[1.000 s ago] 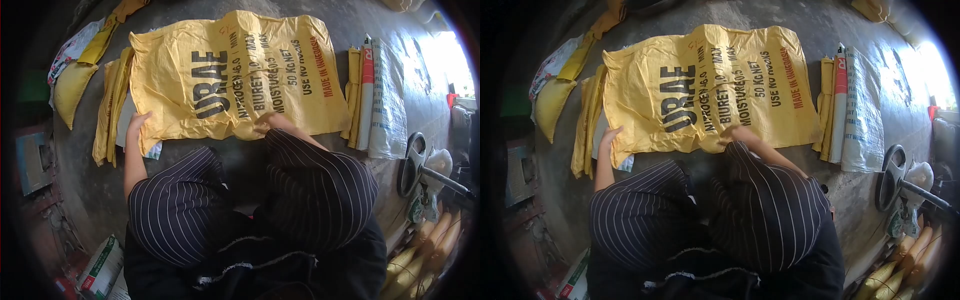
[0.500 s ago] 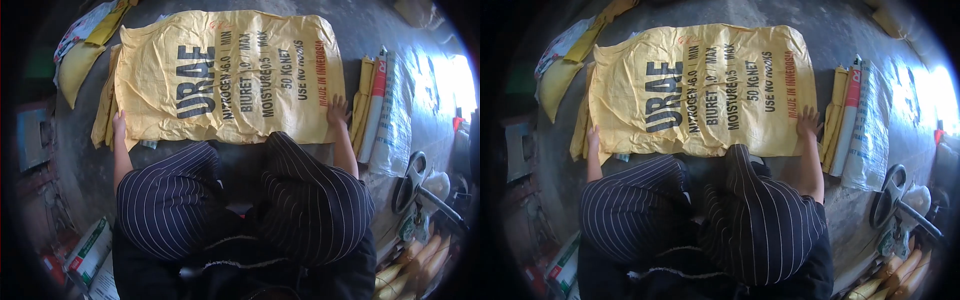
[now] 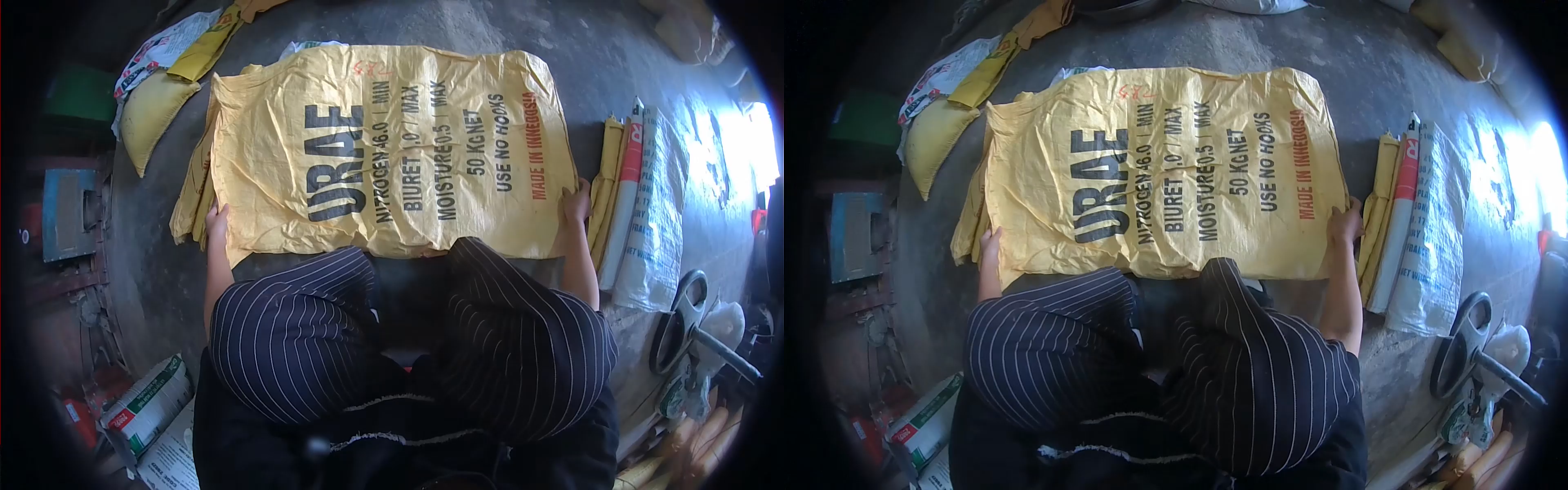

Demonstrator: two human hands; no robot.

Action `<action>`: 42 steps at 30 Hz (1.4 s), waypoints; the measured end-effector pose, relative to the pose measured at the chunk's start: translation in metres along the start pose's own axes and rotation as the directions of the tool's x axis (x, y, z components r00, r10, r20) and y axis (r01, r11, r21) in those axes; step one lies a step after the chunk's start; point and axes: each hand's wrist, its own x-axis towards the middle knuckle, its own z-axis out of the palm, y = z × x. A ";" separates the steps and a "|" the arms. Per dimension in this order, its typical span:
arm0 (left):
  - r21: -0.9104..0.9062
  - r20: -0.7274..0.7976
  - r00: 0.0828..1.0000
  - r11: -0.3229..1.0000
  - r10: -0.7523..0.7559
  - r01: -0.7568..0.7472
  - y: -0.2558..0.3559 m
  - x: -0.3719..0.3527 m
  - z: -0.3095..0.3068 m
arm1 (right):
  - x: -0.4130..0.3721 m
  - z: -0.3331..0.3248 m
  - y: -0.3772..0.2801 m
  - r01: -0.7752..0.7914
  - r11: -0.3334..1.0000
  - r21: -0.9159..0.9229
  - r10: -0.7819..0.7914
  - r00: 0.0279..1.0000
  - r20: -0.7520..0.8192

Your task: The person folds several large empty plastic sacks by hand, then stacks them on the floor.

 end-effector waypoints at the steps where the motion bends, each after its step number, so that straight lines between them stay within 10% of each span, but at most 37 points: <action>1: -0.005 -0.011 1.000 1.000 0.003 -0.003 0.007 -0.005 -0.001 | 0.005 0.000 0.001 -0.050 0.998 0.045 0.053 0.997 -0.057; 2: -0.098 0.036 0.999 0.995 0.003 0.001 0.015 -0.011 0.000 | 0.007 -0.002 0.004 -0.049 0.913 0.405 0.075 0.996 -0.049; 4: -0.203 0.056 0.998 0.979 0.011 0.001 0.031 -0.023 0.001 | 0.054 -0.009 0.015 -0.329 0.857 0.396 0.219 0.929 0.298; 10: -0.525 0.203 0.975 0.830 -0.091 0.187 0.044 -0.041 0.012 | 0.062 -0.169 -0.161 0.070 0.936 0.346 -0.090 0.995 0.043; 12: -0.581 0.287 0.957 0.800 0.031 0.149 0.054 -0.049 0.023 | 0.066 -0.202 -0.208 0.228 0.688 0.689 -0.345 0.938 0.034; 17: -0.659 0.486 0.871 0.684 0.071 0.312 0.103 -0.077 0.070 | -0.001 -0.267 -0.371 0.632 0.691 0.351 -0.663 0.748 -0.042; 23: -0.682 0.592 0.786 0.631 0.178 0.370 0.116 -0.100 0.104 | -0.162 -0.188 -0.485 0.734 0.671 0.108 -0.742 0.667 0.076; 33: -0.594 0.497 0.867 0.742 0.034 0.312 0.146 -0.133 0.117 | -0.338 0.040 -0.447 0.747 0.462 0.477 -0.880 0.318 0.354; 38: -0.796 0.473 0.873 0.482 0.117 0.367 0.140 -0.125 0.115 | -0.346 0.044 -0.451 0.703 0.387 0.597 -0.917 0.224 0.331; 40: -0.651 0.476 0.877 0.699 0.070 0.297 0.135 -0.123 0.110 | -0.335 0.043 -0.452 0.616 0.320 0.720 -0.869 -0.110 0.481; 42: -0.428 0.477 0.876 0.890 0.075 0.157 0.139 -0.126 0.100 | -0.320 0.004 -0.462 0.619 0.306 0.724 -0.857 -0.151 0.492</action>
